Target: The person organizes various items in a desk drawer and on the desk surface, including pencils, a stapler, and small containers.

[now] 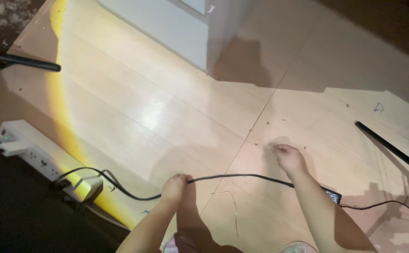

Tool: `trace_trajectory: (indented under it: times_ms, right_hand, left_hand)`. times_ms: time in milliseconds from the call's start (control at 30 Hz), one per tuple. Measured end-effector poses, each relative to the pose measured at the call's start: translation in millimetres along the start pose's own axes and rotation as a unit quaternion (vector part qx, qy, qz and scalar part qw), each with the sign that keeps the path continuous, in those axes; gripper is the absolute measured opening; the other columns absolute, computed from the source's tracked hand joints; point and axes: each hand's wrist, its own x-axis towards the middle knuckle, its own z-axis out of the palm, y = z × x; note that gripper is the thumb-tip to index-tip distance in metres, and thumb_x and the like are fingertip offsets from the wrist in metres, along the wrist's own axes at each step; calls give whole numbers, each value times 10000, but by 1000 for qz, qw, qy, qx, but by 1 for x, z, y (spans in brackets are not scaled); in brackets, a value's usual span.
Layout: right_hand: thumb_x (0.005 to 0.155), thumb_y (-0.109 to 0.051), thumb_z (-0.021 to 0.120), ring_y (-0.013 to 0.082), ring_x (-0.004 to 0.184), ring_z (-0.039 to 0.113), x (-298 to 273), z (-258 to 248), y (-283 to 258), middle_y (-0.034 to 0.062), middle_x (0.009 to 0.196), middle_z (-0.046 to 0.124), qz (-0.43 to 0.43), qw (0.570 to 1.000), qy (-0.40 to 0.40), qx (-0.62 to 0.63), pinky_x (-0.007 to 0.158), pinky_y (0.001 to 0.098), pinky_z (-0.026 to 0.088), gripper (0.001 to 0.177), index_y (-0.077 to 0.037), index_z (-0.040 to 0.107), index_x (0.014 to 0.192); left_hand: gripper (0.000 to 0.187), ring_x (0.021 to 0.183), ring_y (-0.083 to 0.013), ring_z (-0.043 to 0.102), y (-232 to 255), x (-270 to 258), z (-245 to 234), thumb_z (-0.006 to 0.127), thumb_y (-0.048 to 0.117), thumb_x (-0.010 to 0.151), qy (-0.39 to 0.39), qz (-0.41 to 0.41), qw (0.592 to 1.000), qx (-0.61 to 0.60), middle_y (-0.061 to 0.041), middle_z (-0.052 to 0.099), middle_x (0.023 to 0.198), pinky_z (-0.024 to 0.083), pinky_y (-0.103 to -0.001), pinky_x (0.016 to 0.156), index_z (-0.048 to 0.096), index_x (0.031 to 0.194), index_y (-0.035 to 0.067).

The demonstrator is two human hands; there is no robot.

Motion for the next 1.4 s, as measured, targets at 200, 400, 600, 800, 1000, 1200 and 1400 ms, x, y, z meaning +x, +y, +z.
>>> trace_trajectory:
  times_ms: [200,400,600,800,1000,1200,1400]
  right_hand:
    - [799,-468,482,182,1098,573,-17,25,-53,-19,1169,635,10,959,-73,-275,913,271,413,451,-295,584,1203]
    - [856,-330,459,149,1129,551,9,53,-9,-83,1220,598,-125,945,-38,-299,949,259,409,311,-254,623,1109]
    - [834,-459,434,187,1156,536,-7,44,-35,-58,1257,569,-45,947,-76,-308,974,300,384,475,-297,472,1279]
    - [866,-353,470,176,932,617,0,57,-19,-24,973,672,-117,940,-32,-318,796,303,444,207,-240,628,937]
    - [881,-312,541,340,1043,613,-18,53,-40,170,1081,655,-184,933,-41,-307,880,456,471,345,-115,616,1154]
    - [887,-329,506,298,1060,605,28,82,6,110,1069,662,-214,918,-38,-331,906,437,470,282,-195,652,1089]
    - [842,-256,507,227,735,604,-5,10,-51,66,724,609,-12,998,-42,-46,654,361,452,204,-140,665,895]
  left_hand:
    - [592,1072,-259,560,4,-10,-31,430,-108,779,-131,-10,991,2,-25,462,1273,482,-339,900,501,1255,237]
    - [445,966,-320,570,3,-7,-40,415,151,894,-193,71,969,134,-83,459,1177,502,-443,778,368,1326,248]
    - [427,876,-297,590,-5,15,-13,430,46,866,-141,123,960,207,-106,521,1049,527,-431,642,410,1266,193]
    - [83,659,-271,557,22,26,-23,446,132,805,-39,15,999,-22,-66,539,775,421,-401,576,493,738,117]
    - [171,818,-281,652,94,29,-77,644,225,774,-102,23,984,-143,-115,659,811,510,-380,676,574,839,84]
    - [190,467,-205,588,125,91,-46,508,83,775,-54,10,914,-402,-110,586,698,497,-278,432,509,965,96]
    - [292,760,-260,649,161,133,-31,406,238,894,2,-55,927,-372,-133,652,768,542,-386,649,649,918,78]
